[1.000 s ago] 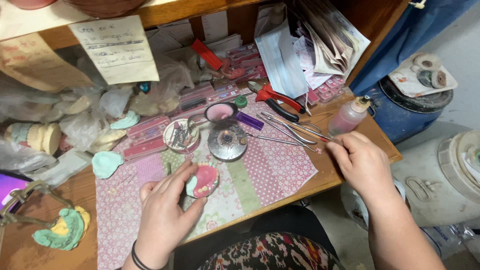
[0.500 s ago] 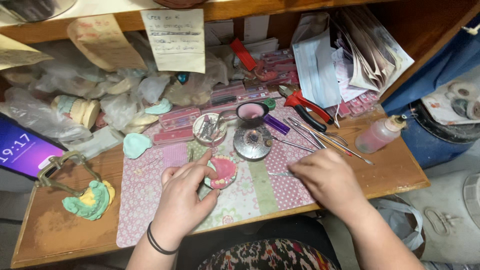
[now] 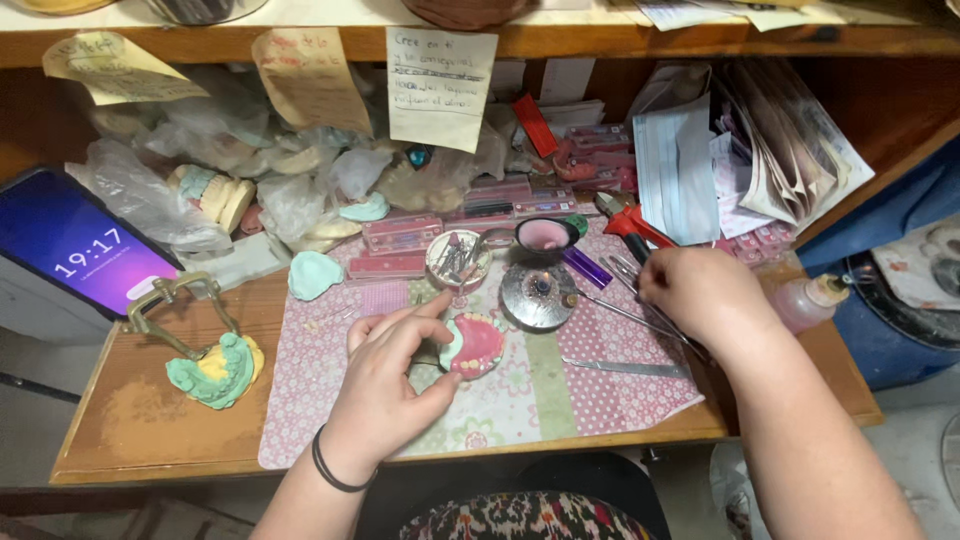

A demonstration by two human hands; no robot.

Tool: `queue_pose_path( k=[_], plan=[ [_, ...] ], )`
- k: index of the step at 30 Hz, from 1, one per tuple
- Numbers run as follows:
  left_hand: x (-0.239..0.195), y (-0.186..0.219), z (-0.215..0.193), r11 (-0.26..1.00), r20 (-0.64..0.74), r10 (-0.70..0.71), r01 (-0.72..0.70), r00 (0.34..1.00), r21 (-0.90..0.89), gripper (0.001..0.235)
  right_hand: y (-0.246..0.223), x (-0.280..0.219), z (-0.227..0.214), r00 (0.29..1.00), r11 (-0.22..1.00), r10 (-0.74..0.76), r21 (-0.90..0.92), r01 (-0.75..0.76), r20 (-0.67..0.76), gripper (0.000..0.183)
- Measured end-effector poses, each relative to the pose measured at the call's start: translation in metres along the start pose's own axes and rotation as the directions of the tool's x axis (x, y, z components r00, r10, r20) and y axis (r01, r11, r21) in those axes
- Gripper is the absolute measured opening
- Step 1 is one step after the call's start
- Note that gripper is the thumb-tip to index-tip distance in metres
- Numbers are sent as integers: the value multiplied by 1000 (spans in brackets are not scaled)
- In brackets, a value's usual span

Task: The person uses a metal spatula to smooth and shape pink material on a dental cast. They then use tweezers to place small white pieces onto the cast and adjust them with their fingers. The person also uses pliers to manipulate a small metal component.

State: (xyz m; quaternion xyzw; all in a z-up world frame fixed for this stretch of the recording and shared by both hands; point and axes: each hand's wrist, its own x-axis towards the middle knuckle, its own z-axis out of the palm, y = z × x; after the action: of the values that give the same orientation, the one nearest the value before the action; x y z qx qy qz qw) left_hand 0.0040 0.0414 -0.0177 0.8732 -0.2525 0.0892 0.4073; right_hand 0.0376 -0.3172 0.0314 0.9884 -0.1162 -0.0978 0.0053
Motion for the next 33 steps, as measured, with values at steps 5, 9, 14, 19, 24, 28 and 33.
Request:
queue_pose_path(
  k=[5,9,14,19,24,28,33],
  plan=[
    [0,-1,1,1000,-58,19,-19,998,5,32,14,7,18,999,999,-17,-43,15,-46,30],
    [-1,0,1,999,-114,40,-41,993,-7,27,0,-15,7,999,994,49,-98,-50,-20,27],
    [-3,-5,1,998,-233,25,-40,972,-58,26,0,-18,21,998,989,55,-140,-52,14,34],
    [-7,-4,-4,995,-360,-10,-26,933,-95,23,-22,-28,4,995,995,72,-76,-67,68,27],
    [-13,-12,-15,899,-492,-145,-94,858,-428,12,-8,-17,17,990,996,75,59,-68,-123,23],
    [-22,-23,-44,952,-573,-115,-75,812,-297,11,23,-3,48,898,951,-60,248,184,-435,22],
    [-23,-39,-73,962,-471,-22,147,882,230,18,41,15,87,806,427,167,778,460,-568,21]
  ],
)
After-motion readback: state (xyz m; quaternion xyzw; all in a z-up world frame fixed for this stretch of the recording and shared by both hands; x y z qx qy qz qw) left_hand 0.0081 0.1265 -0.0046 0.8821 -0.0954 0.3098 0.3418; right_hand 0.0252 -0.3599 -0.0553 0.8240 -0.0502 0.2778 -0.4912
